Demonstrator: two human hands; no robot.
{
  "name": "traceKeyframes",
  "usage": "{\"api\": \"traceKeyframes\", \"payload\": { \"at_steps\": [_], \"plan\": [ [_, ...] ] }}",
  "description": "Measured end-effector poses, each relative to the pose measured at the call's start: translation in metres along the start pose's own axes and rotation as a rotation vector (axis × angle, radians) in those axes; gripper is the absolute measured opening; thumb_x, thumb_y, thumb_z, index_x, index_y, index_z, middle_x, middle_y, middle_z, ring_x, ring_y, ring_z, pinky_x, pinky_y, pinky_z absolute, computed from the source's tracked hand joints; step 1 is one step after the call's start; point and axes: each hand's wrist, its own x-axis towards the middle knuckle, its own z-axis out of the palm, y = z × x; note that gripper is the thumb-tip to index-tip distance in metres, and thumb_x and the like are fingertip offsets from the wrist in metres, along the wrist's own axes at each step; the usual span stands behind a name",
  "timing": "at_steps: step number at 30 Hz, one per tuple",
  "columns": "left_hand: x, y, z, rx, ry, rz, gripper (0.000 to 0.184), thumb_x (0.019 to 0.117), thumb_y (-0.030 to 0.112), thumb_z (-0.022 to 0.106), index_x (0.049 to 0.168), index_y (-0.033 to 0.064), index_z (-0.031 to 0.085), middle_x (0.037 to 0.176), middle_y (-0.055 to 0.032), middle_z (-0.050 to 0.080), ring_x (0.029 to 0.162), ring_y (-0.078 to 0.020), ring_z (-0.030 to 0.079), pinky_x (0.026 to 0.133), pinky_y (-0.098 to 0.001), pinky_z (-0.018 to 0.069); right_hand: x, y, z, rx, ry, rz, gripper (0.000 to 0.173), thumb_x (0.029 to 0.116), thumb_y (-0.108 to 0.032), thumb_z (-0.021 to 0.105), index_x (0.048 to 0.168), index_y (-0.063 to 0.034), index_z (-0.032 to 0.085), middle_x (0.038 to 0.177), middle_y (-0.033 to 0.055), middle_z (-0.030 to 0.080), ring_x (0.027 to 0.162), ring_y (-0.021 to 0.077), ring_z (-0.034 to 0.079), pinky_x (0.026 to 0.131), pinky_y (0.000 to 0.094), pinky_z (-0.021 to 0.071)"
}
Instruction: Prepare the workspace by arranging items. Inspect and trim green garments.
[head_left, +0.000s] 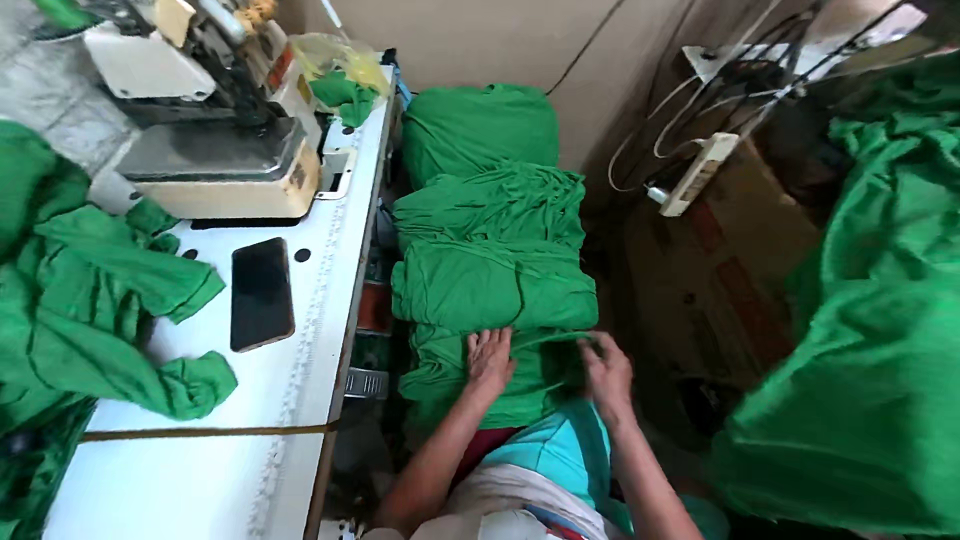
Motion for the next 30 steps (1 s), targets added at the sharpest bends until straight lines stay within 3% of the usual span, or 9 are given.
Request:
{"api": "traceKeyframes", "payload": {
  "at_steps": [3,8,11,14,17,19,24,27,30],
  "plan": [
    [-0.009,-0.026,-0.008,0.147,0.183,-0.206,0.044,0.0918,0.005,0.066,0.136,0.0054,0.063,0.134,-0.0184,0.064,0.127,-0.0382,0.056,0.110,-0.0579,0.0355,0.016,0.001,-0.034,0.043,0.242,-0.007,0.029,0.1045,-0.009,0.051,0.123,0.0105,0.061,0.119,0.0271,0.066,0.111,0.0307,0.065,0.099,0.0453,0.0517],
    [-0.044,-0.099,-0.029,0.092,0.327,-0.434,0.038,0.0922,0.024,0.068,0.124,0.0036,0.071,0.133,-0.0208,0.064,0.129,-0.0402,0.055,0.112,-0.0609,0.0341,0.029,0.035,-0.070,0.017,0.250,0.000,0.029,0.1039,-0.010,0.052,0.120,0.0118,0.062,0.112,0.0294,0.065,0.103,0.0344,0.065,0.093,0.0525,0.0516],
    [-0.069,-0.131,-0.037,-0.199,0.074,-0.497,0.043,0.1029,0.035,0.059,0.127,-0.0001,0.065,0.128,-0.0222,0.065,0.123,-0.0373,0.060,0.109,-0.0565,0.0431,0.038,0.046,-0.078,-0.069,0.071,0.098,0.027,0.1048,-0.014,0.055,0.119,0.0079,0.064,0.109,0.0294,0.067,0.098,0.0404,0.066,0.090,0.0616,0.0506],
    [-0.080,-0.148,-0.047,-0.356,-0.271,-0.423,0.038,0.1091,0.022,0.048,0.122,-0.0083,0.066,0.124,-0.0296,0.065,0.120,-0.0409,0.061,0.107,-0.0556,0.0436,0.058,0.037,-0.086,-0.191,-0.244,0.243,0.029,0.1073,-0.016,0.052,0.123,0.0053,0.062,0.101,0.0256,0.068,0.085,0.0355,0.066,0.081,0.0556,0.0531],
    [-0.073,-0.136,-0.071,-0.662,-0.095,-0.395,0.033,0.1097,0.015,0.041,0.113,-0.0089,0.063,0.093,-0.0137,0.067,0.081,-0.0187,0.063,0.078,-0.0364,0.0525,0.084,-0.001,-0.094,-0.194,-0.510,0.254,0.031,0.1094,-0.019,0.048,0.129,0.0024,0.057,0.091,0.0168,0.068,0.068,0.0215,0.061,0.065,0.0404,0.0516],
    [-0.056,-0.122,-0.095,-0.871,0.065,-0.396,0.039,0.1119,0.022,0.036,0.121,-0.0092,0.058,0.093,-0.0127,0.071,0.080,-0.0155,0.067,0.077,-0.0347,0.0556,0.099,-0.026,-0.094,-0.048,-0.504,0.186,0.031,0.1094,-0.018,0.044,0.131,0.0023,0.053,0.086,0.0090,0.068,0.058,0.0090,0.054,0.055,0.0278,0.0461],
    [-0.036,-0.088,-0.123,-0.352,-0.265,-0.599,0.078,0.0929,0.058,0.068,0.131,-0.0092,0.057,0.111,-0.0258,0.068,0.095,-0.0340,0.069,0.091,-0.0505,0.0546,0.134,-0.045,-0.079,0.114,-0.409,0.182,0.025,0.1100,-0.016,0.043,0.125,0.0020,0.052,0.080,0.0039,0.068,0.052,0.0020,0.050,0.049,0.0196,0.0412],
    [-0.038,-0.087,-0.095,-0.113,-0.508,-0.579,0.056,0.0961,0.036,0.072,0.127,-0.0083,0.058,0.110,-0.0239,0.066,0.093,-0.0308,0.066,0.089,-0.0480,0.0530,0.136,-0.047,-0.078,0.075,-0.469,0.180,0.021,0.1097,-0.015,0.044,0.121,0.0007,0.053,0.079,0.0037,0.068,0.050,0.0015,0.049,0.048,0.0193,0.0395],
    [-0.041,-0.099,-0.094,-0.337,-0.476,-0.450,0.036,0.1065,0.022,0.055,0.125,-0.0087,0.057,0.098,-0.0175,0.066,0.082,-0.0214,0.065,0.083,-0.0395,0.0548,0.142,-0.043,-0.086,0.047,-0.500,0.192,0.021,0.1098,-0.015,0.044,0.121,-0.0004,0.054,0.079,0.0035,0.069,0.049,0.0011,0.047,0.047,0.0188,0.0379]
  ]
}}
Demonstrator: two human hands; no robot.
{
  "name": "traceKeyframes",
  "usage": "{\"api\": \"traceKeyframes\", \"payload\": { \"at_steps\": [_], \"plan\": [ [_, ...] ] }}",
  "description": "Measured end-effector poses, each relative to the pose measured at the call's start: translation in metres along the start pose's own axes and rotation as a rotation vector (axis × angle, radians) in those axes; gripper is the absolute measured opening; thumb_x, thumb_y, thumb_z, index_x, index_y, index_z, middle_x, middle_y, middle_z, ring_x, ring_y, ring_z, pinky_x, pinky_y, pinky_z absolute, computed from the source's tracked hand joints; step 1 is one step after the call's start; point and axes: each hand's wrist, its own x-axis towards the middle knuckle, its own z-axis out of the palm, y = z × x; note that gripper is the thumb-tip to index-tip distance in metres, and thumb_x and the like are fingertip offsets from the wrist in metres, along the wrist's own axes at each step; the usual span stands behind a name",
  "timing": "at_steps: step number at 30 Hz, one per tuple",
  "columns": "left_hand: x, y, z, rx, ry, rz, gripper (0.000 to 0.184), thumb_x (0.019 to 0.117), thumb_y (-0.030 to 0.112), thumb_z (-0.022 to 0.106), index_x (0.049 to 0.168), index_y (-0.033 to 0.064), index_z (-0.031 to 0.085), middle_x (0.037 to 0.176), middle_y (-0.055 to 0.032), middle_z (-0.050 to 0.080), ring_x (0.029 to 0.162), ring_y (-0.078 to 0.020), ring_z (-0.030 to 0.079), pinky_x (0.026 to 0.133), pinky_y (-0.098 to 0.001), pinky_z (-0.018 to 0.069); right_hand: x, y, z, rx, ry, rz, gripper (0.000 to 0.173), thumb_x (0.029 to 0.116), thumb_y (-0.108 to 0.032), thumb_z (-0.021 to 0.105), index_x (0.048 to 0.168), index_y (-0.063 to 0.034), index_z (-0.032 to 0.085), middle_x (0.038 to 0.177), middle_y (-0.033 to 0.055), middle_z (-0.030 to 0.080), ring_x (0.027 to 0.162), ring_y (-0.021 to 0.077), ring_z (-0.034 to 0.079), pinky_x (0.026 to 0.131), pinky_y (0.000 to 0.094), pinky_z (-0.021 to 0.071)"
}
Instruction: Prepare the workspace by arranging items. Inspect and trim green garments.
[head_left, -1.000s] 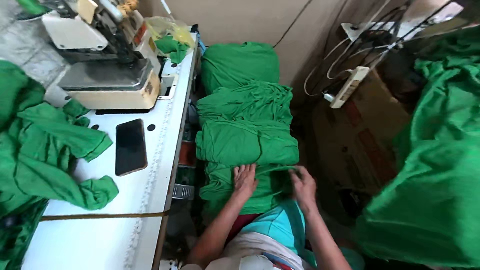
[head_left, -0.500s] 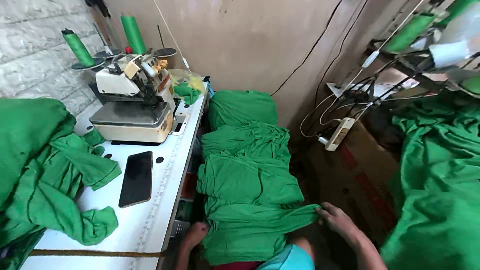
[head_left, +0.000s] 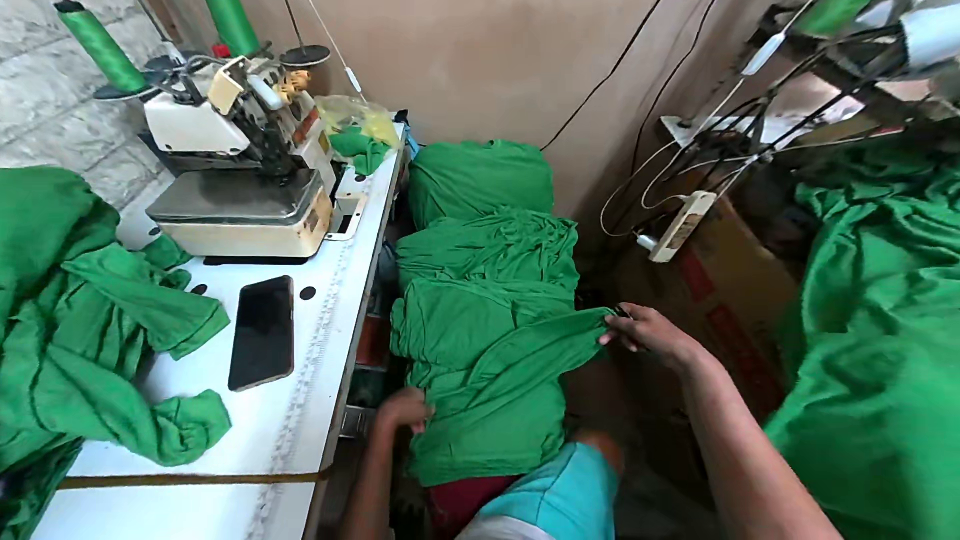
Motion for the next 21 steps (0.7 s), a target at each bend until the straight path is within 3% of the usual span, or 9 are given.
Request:
{"api": "traceKeyframes", "payload": {
  "at_steps": [3,6,8,9,11,12,15,18,21],
  "plan": [
    [-0.008,0.012,-0.024,-0.769,0.295,0.455,0.021,0.1054,0.004,0.036,0.115,-0.0050,0.052,0.085,-0.0055,0.069,0.078,-0.0107,0.068,0.079,-0.0294,0.0563,0.008,0.000,-0.012,0.131,0.051,-0.057,0.023,0.1106,-0.015,0.040,0.127,-0.0020,0.050,0.084,0.0026,0.072,0.049,-0.0003,0.050,0.046,0.0166,0.0391],
    [0.021,0.050,-0.056,-1.384,0.608,0.652,0.031,0.1119,0.013,0.027,0.134,-0.0015,0.043,0.110,-0.0118,0.069,0.100,-0.0178,0.070,0.089,-0.0342,0.0560,0.029,0.003,-0.008,0.486,0.313,-0.113,0.030,0.1122,-0.016,0.035,0.140,-0.0054,0.038,0.096,0.0046,0.072,0.058,0.0012,0.059,0.048,0.0154,0.0424],
    [0.061,0.067,-0.063,-1.104,0.717,0.742,0.036,0.1104,0.013,0.032,0.141,-0.0020,0.044,0.150,-0.0117,0.052,0.135,-0.0185,0.052,0.111,-0.0389,0.0431,0.043,0.003,0.004,0.604,0.422,-0.104,0.039,0.1129,-0.020,0.033,0.150,-0.0094,0.030,0.112,0.0082,0.070,0.075,0.0079,0.067,0.055,0.0194,0.0481],
    [0.082,0.071,-0.062,-0.776,0.719,0.710,0.043,0.1088,0.017,0.040,0.149,0.0041,0.045,0.165,-0.0111,0.032,0.151,-0.0233,0.032,0.121,-0.0462,0.0308,0.048,0.005,0.016,0.586,0.424,-0.079,0.041,0.1129,-0.021,0.034,0.152,-0.0094,0.029,0.122,0.0106,0.068,0.084,0.0116,0.069,0.060,0.0229,0.0505],
    [0.112,0.083,-0.050,-0.134,0.622,0.462,0.070,0.1025,0.049,0.055,0.163,0.0226,0.031,0.173,-0.0115,0.007,0.158,-0.0377,0.002,0.123,-0.0680,0.0063,0.056,0.017,0.046,0.435,0.332,-0.001,0.046,0.1123,-0.024,0.036,0.155,-0.0083,0.030,0.138,0.0161,0.059,0.103,0.0220,0.068,0.076,0.0352,0.0556],
    [0.124,0.088,-0.038,0.069,0.601,0.369,0.080,0.0980,0.062,0.055,0.164,0.0275,0.025,0.173,-0.0098,0.003,0.158,-0.0415,-0.004,0.118,-0.0744,-0.0002,0.059,0.025,0.061,0.358,0.277,0.052,0.050,0.1122,-0.025,0.036,0.159,-0.0098,0.027,0.143,0.0200,0.055,0.110,0.0289,0.065,0.083,0.0434,0.0560],
    [0.139,0.098,-0.024,0.246,0.660,0.278,0.085,0.0957,0.071,0.049,0.165,0.0298,0.022,0.173,-0.0070,0.002,0.157,-0.0414,-0.005,0.117,-0.0756,-0.0022,0.068,0.047,0.091,0.321,0.253,0.175,0.052,0.1132,-0.026,0.036,0.162,-0.0120,0.027,0.146,0.0270,0.049,0.115,0.0393,0.061,0.090,0.0545,0.0527],
    [0.126,0.106,-0.032,0.282,0.582,0.207,0.084,0.0972,0.069,0.050,0.166,0.0302,0.018,0.173,-0.0067,-0.002,0.157,-0.0422,-0.007,0.117,-0.0753,0.0007,0.057,0.050,0.098,0.414,0.451,0.105,0.045,0.1136,-0.023,0.032,0.155,-0.0072,0.037,0.141,0.0233,0.056,0.113,0.0358,0.065,0.085,0.0512,0.0555],
    [0.081,0.137,-0.039,0.331,0.535,0.146,0.076,0.1011,0.045,0.060,0.163,0.0143,0.028,0.171,-0.0194,0.009,0.155,-0.0500,0.008,0.118,-0.0729,0.0123,0.025,0.054,0.109,0.336,0.671,-0.099,0.043,0.1129,-0.020,0.028,0.145,0.0012,0.046,0.127,0.0201,0.066,0.100,0.0301,0.070,0.081,0.0475,0.0580]
  ]
}}
